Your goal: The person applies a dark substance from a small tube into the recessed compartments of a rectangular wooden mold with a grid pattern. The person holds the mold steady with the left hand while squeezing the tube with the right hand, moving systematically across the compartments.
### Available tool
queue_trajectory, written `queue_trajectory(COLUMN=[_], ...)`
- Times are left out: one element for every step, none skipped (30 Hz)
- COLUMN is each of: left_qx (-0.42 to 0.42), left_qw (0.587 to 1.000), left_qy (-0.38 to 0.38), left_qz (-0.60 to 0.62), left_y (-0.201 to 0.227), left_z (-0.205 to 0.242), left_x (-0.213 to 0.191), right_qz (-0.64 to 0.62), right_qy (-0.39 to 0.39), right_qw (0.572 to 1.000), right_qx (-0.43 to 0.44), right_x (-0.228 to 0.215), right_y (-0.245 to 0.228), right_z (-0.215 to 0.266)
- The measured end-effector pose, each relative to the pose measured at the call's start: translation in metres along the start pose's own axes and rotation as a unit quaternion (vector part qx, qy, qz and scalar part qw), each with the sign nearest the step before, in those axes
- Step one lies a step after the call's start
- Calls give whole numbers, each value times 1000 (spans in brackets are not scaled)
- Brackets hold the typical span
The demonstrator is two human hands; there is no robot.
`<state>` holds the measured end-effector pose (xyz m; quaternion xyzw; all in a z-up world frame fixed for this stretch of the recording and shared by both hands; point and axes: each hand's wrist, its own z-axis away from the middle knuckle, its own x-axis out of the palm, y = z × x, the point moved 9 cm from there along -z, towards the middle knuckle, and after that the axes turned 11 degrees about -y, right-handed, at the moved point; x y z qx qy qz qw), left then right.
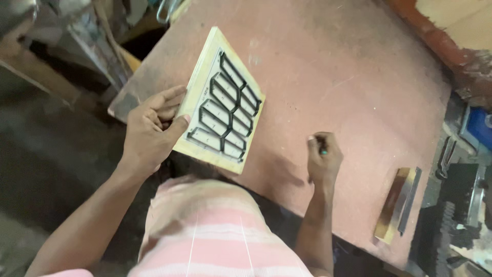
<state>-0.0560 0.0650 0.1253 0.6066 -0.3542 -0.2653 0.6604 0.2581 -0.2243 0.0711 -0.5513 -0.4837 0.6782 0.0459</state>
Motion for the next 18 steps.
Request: queue_trajectory(left_qx=[3, 7, 14, 21, 34, 31, 27, 23, 10, -4, -21, 2, 27, 50, 77, 104, 185, 260], left_qw=[998, 994, 998, 999, 999, 999, 999, 999, 1000, 999, 998, 997, 994, 991, 986, 980, 957, 898], left_qy=[8, 17, 8, -1, -10, -13, -12, -12, -21, -29, -39, -72, -106, -128, -149, -169, -128, -80], left_qz=[-54, -109, -67, -26, 15, 1, -13, -28, -4, 21, 45, 28, 11, 3, -6, -15, -184, -346], left_y=[4, 6, 5, 4, 7, 10, 15, 21, 23, 26, 27, 36, 46, 55, 64, 74, 93, 110], left_z=[-5, -10, -15, -22, -33, -41, -48, -55, -60, -67, -73, -78, -85, -92, -100, -108, -112, -113], left_x=[-6, -11, -12, -15, -17, -15, -12, -10, -3, 8, 19, 34, 49, 64, 77, 85, 84, 85], right_qz=[71, 138, 207, 275, 280, 285, 287, 166, 43, 38, 34, 78, 122, 166, 135, 102, 70, 85], right_qy=[-23, -15, -13, -12, 23, 57, 89, 41, -9, -10, -13, 15, 46, 77, 72, 67, 62, 68], right_qw=[997, 990, 978, 960, 952, 939, 920, 952, 968, 953, 936, 929, 919, 906, 924, 939, 953, 959], right_qx=[27, -1, -27, -53, -120, -186, -253, -255, -249, -302, -351, -361, -371, -381, -351, -320, -289, -261], right_x=[5, 9, 13, 17, 16, 16, 16, 16, 18, 20, 22, 23, 24, 25, 22, 18, 12, 5], right_y=[-3, -18, -34, -52, -80, -110, -139, -152, -162, -182, -199, -209, -217, -224, -222, -218, -213, -210], right_z=[-3, -6, -4, 1, 7, 18, 30, 32, 35, 41, 47, 46, 38, 30, 12, -6, -23, -39])
